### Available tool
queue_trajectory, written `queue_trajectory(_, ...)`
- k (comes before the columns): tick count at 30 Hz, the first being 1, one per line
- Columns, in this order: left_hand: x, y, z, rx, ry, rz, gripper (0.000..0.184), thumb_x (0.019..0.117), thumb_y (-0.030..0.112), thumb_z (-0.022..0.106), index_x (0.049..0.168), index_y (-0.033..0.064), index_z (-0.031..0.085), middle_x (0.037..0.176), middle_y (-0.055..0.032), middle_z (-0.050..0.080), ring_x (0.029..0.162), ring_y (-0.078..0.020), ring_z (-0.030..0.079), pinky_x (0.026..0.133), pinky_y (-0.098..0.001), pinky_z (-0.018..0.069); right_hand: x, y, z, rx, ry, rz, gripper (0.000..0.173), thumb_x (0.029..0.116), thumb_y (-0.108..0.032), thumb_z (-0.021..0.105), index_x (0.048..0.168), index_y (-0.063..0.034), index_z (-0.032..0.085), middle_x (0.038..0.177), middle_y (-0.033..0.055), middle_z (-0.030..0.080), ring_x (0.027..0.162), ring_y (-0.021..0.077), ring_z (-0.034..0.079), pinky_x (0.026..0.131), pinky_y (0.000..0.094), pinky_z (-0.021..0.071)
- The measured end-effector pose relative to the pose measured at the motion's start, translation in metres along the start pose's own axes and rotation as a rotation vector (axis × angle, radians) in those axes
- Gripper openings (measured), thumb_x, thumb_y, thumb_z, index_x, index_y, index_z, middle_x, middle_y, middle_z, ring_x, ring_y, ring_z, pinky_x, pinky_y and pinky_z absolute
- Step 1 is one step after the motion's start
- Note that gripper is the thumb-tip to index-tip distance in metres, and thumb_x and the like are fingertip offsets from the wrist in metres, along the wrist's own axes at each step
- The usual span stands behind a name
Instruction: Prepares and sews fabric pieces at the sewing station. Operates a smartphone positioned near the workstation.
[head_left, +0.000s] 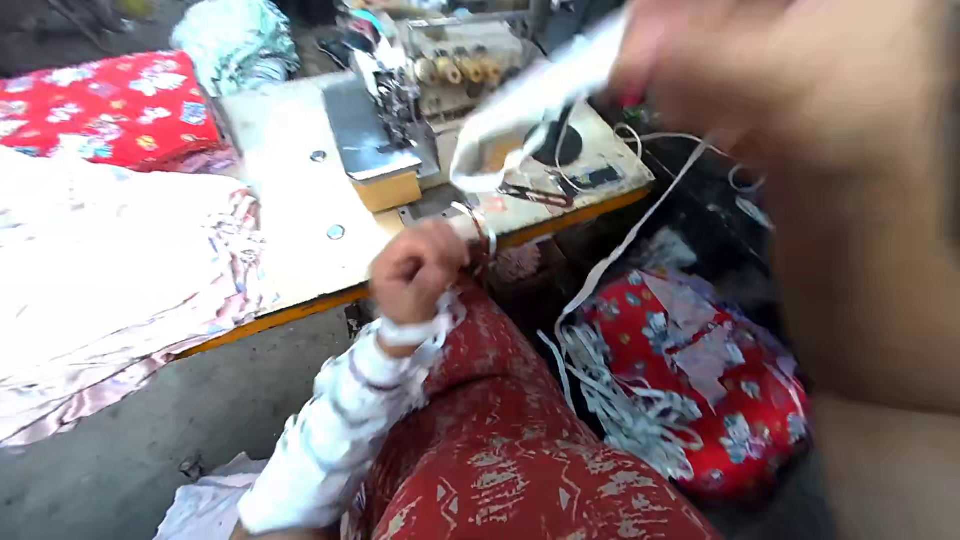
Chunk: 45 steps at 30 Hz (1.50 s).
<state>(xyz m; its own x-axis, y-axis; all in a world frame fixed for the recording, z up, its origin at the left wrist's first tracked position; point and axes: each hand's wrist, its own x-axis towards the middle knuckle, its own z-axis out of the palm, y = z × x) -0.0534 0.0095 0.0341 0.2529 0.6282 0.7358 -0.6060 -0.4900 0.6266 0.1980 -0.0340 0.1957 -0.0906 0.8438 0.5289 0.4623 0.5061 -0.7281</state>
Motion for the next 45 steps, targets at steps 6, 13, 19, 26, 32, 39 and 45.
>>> queue_trajectory(6,0.015,0.108,-0.040,0.230,-0.098,-0.054,0.031,0.1035,0.035,0.059,0.085,0.0126,0.069,0.082,0.0066,0.071,0.078,-0.0024,0.069,0.073,-0.0206,0.0588,-0.003,0.075,0.104,0.471,-0.402,0.145,0.011,0.0893,-0.003,0.071,0.097,-0.0093,0.075,0.073,-0.0074,0.071,0.045,-0.0072,0.047,0.039,0.0106,0.0380)
queue_trajectory(13,0.020,0.041,-0.060,0.390,0.041,-0.700,0.023,0.0988,0.007,0.062,0.120,0.0005,0.069,0.093,0.0027,0.074,0.083,-0.0015,0.068,0.078,-0.0202,0.0570,0.021,0.082,0.145,0.455,-0.465,0.234,0.016,0.0875,-0.004,0.074,0.103,-0.0093,0.073,0.077,-0.0095,0.072,0.050,-0.0076,0.051,0.044,0.0095,0.0403)
queue_trajectory(19,0.035,0.028,-0.074,0.602,0.088,-0.672,0.010,0.0984,0.006,0.064,0.099,0.0025,0.073,0.075,0.0067,0.067,0.065,0.0052,0.057,0.063,-0.0115,0.0482,0.029,0.099,0.157,0.342,-0.366,0.277,0.011,0.0873,-0.003,0.074,0.096,-0.0085,0.074,0.076,-0.0108,0.072,0.053,-0.0100,0.052,0.048,0.0083,0.0416)
queue_trajectory(26,0.052,0.004,-0.092,0.724,0.081,-0.665,0.009,0.0989,0.012,0.066,0.099,0.0049,0.073,0.076,0.0051,0.065,0.062,0.0048,0.053,0.059,-0.0121,0.0439,0.049,0.124,0.171,0.370,-0.311,0.348,0.009,0.0892,-0.004,0.073,0.098,-0.0075,0.074,0.074,-0.0098,0.071,0.050,-0.0089,0.051,0.045,0.0092,0.0405)
queue_trajectory(32,0.062,-0.014,-0.104,0.810,0.075,-0.586,0.007,0.0958,0.010,0.070,0.100,0.0054,0.072,0.086,0.0019,0.070,0.070,0.0017,0.060,0.065,-0.0148,0.0503,0.061,0.140,0.180,0.353,-0.267,0.365,0.011,0.0889,-0.004,0.073,0.099,-0.0070,0.075,0.073,-0.0094,0.070,0.049,-0.0085,0.049,0.044,0.0098,0.0390)
queue_trajectory(39,0.070,-0.024,-0.118,0.887,-0.082,-0.420,0.012,0.0892,0.005,0.076,0.100,0.0016,0.077,0.106,-0.0087,0.070,0.094,-0.0054,0.067,0.081,-0.0170,0.0562,0.071,0.155,0.181,0.370,-0.256,0.408,0.010,0.0891,-0.002,0.072,0.098,-0.0069,0.076,0.074,-0.0080,0.072,0.048,-0.0077,0.048,0.044,0.0104,0.0380)
queue_trajectory(45,0.080,-0.031,-0.132,1.101,-0.290,-0.211,0.010,0.0923,0.004,0.070,0.097,-0.0008,0.077,0.101,-0.0124,0.072,0.089,-0.0144,0.070,0.080,-0.0231,0.0574,0.081,0.159,0.184,0.291,-0.249,0.410,0.010,0.0904,-0.004,0.073,0.100,-0.0061,0.076,0.076,-0.0071,0.072,0.052,-0.0070,0.051,0.048,0.0111,0.0404)
